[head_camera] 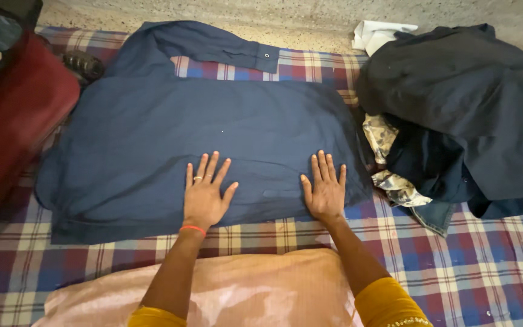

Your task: The person buttons a dark blue shirt, then folds it neatly on a plaid bedsheet. The shirt is folded in half, then the sleeves and bottom are folded inward to create a compact rectangle.

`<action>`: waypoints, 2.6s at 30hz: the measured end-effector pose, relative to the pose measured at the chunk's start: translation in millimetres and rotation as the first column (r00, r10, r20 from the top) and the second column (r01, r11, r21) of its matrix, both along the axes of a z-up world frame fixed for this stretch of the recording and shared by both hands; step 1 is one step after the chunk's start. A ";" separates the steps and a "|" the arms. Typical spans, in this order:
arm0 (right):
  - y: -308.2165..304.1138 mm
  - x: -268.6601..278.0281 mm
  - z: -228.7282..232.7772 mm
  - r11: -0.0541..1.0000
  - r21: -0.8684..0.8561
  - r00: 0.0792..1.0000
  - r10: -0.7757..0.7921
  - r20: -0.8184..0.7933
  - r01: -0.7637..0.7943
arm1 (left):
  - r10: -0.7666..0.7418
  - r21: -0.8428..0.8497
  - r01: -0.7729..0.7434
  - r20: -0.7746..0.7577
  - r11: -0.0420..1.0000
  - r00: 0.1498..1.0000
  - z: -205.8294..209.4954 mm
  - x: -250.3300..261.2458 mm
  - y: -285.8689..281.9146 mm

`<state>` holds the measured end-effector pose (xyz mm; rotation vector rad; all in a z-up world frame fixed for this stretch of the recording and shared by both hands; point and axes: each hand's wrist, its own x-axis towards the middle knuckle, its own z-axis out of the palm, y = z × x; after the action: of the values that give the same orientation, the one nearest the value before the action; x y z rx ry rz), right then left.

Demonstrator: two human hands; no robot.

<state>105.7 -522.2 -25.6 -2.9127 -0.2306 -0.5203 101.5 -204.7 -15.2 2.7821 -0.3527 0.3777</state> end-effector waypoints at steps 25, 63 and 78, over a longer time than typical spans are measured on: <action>43.5 20.3 -1.8 0.999 -0.035 0.993 0.011 -0.114 -0.015 | 0.002 -0.019 -0.002 -0.029 1.000 1.000 -1.3 4.6 5.9; 182.1 10.4 -8.8 0.985 0.072 0.984 -0.151 -0.090 0.157 | -0.104 0.074 0.104 -0.008 0.992 0.995 7.9 -30.4 207.6; 339.1 2.9 -0.1 0.975 0.127 0.966 0.201 -0.165 -0.181 | -0.106 0.034 0.107 -0.008 0.994 0.994 11.8 -30.3 206.8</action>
<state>108.6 -183.1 -25.7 -2.7685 -0.4377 -0.2344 71.2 2.1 -3.3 2.7829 -0.5083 0.3400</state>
